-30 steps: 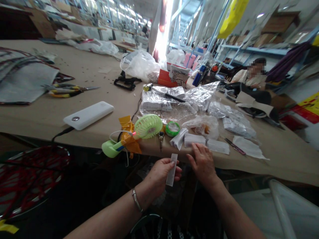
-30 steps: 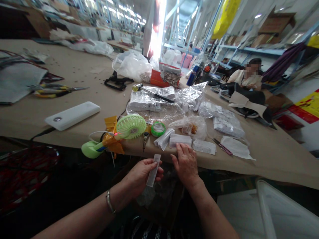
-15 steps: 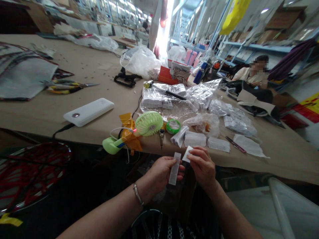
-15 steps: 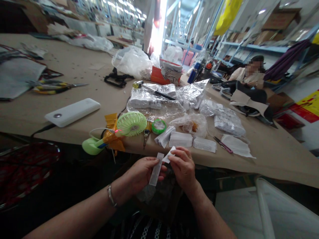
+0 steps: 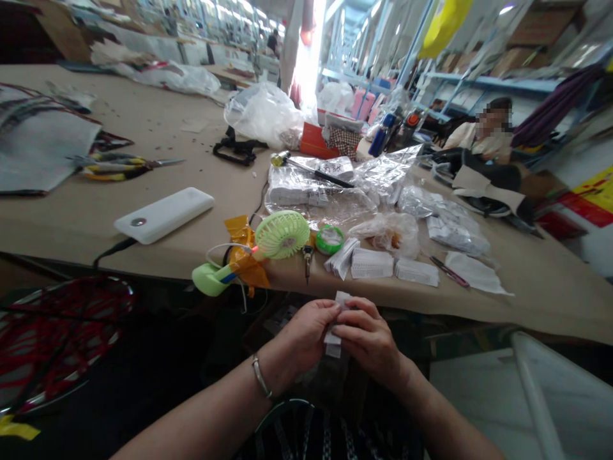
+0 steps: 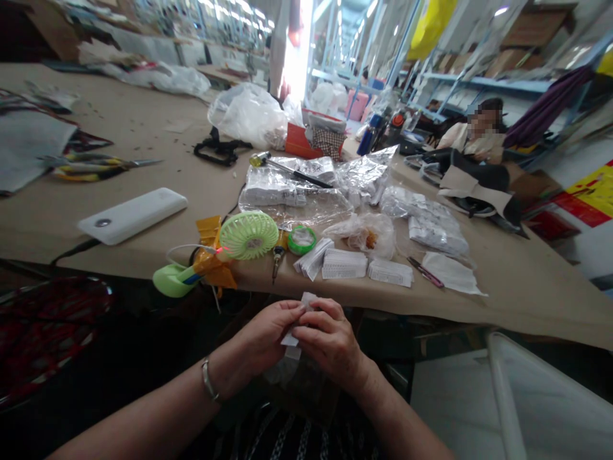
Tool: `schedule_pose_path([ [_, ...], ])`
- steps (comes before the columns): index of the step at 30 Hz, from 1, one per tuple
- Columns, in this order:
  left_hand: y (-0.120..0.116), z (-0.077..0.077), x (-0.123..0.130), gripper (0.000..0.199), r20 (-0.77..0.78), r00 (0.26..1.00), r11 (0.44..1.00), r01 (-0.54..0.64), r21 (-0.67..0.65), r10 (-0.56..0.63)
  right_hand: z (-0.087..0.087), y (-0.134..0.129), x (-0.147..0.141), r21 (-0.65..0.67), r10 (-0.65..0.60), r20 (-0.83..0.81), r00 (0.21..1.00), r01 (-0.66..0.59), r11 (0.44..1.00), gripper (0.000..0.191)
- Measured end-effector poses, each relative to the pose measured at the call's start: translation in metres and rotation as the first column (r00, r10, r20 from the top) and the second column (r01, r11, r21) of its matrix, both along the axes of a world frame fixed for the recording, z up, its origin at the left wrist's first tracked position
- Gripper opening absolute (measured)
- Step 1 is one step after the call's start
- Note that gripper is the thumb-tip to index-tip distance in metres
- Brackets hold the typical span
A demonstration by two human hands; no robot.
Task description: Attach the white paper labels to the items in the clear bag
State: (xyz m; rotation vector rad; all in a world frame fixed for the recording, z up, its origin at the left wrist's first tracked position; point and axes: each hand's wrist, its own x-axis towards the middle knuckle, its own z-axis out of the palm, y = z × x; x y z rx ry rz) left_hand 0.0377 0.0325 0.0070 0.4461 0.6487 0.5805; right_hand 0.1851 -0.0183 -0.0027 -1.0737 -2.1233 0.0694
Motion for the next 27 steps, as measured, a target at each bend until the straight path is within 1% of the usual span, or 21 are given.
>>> schedule_pose_path([
  [1, 0.0, 0.0, 0.0, 0.01, -0.025, 1.0, 1.0, 0.004, -0.012, -0.004, 0.0, -0.001, 0.006, -0.003, -0.054, 0.007, 0.999, 0.054, 0.999, 0.017],
  [2, 0.0, 0.0, 0.0, 0.011, -0.06, 0.998, 1.0, 0.015, -0.018, -0.016, 0.0, -0.001, 0.015, 0.003, -0.138, 0.011, 0.99, 0.138, 0.99, 0.022],
  [3, 0.0, 0.0, -0.001, 0.012, -0.098, 0.995, 0.999, 0.032, -0.026, -0.034, 0.0, -0.001, 0.026, 0.02, -0.248, 0.016, 0.968, 0.248, 0.969, 0.027],
  [4, 0.0, 0.0, -0.001, 0.013, -0.129, 0.99, 0.999, 0.044, -0.026, -0.047, -0.001, -0.001, 0.038, 0.05, -0.372, 0.025, 0.928, 0.371, 0.927, 0.032],
  [6, 0.0, 0.001, -0.003, 0.012, -0.179, 0.982, 0.998, 0.057, -0.03, -0.061, -0.006, 0.0, 0.064, 0.125, -0.601, 0.078, 0.795, 0.591, 0.797, 0.044],
  [7, 0.0, 0.0, -0.003, 0.011, -0.198, 0.978, 0.998, 0.058, -0.032, -0.063, -0.008, 0.001, 0.076, 0.164, -0.673, 0.127, 0.729, 0.653, 0.739, 0.049],
  [8, -0.001, 0.0, -0.003, 0.011, -0.216, 0.974, 0.998, 0.057, -0.038, -0.064, -0.012, 0.001, 0.087, 0.19, -0.715, 0.186, 0.674, 0.689, 0.699, 0.051],
  [9, -0.001, 0.0, -0.003, 0.011, -0.23, 0.971, 0.997, 0.059, -0.045, -0.067, -0.015, 0.001, 0.095, 0.204, -0.735, 0.247, 0.632, 0.707, 0.677, 0.049],
  [10, -0.001, -0.001, -0.003, 0.012, -0.239, 0.968, 0.997, 0.062, -0.051, -0.073, -0.018, 0.001, 0.101, 0.21, -0.741, 0.3, 0.601, 0.716, 0.666, 0.046],
  [12, -0.002, -0.002, -0.003, 0.013, -0.249, 0.965, 0.996, 0.069, -0.061, -0.082, -0.022, 0.001, 0.108, 0.199, -0.732, 0.361, 0.578, 0.719, 0.666, 0.038],
  [13, -0.002, -0.002, -0.003, 0.013, -0.255, 0.963, 0.996, 0.069, -0.064, -0.084, -0.022, 0.001, 0.11, 0.188, -0.725, 0.367, 0.583, 0.716, 0.672, 0.034],
  [15, -0.003, -0.002, -0.004, 0.012, -0.27, 0.959, 0.996, 0.066, -0.066, -0.082, -0.023, 0.002, 0.112, 0.162, -0.708, 0.339, 0.62, 0.702, 0.693, 0.028],
  [18, -0.002, -0.003, -0.005, 0.012, -0.273, 0.958, 0.996, 0.069, -0.055, -0.081, -0.022, 0.003, 0.117, 0.149, -0.675, 0.242, 0.697, 0.661, 0.735, 0.019],
  [20, -0.002, -0.004, -0.006, 0.012, -0.271, 0.959, 0.996, 0.07, -0.049, -0.08, -0.02, 0.004, 0.121, 0.143, -0.651, 0.152, 0.744, 0.635, 0.759, 0.017],
  [22, -0.003, -0.005, -0.006, 0.012, -0.272, 0.96, 0.997, 0.058, -0.051, -0.07, -0.018, 0.003, 0.12, 0.111, -0.633, 0.04, 0.773, 0.626, 0.772, 0.016],
  [24, -0.004, -0.006, -0.007, 0.011, -0.27, 0.961, 0.997, 0.049, -0.056, -0.062, -0.014, 0.001, 0.112, 0.081, -0.611, -0.079, 0.787, 0.616, 0.783, 0.014],
  [25, -0.004, -0.006, -0.006, 0.011, -0.268, 0.961, 0.997, 0.05, -0.06, -0.064, -0.012, 0.0, 0.103, 0.073, -0.587, -0.133, 0.799, 0.598, 0.798, 0.012],
  [27, -0.006, -0.005, -0.006, 0.012, -0.255, 0.964, 0.996, 0.056, -0.067, -0.071, -0.007, -0.002, 0.078, 0.071, -0.488, -0.207, 0.848, 0.51, 0.857, 0.008],
])
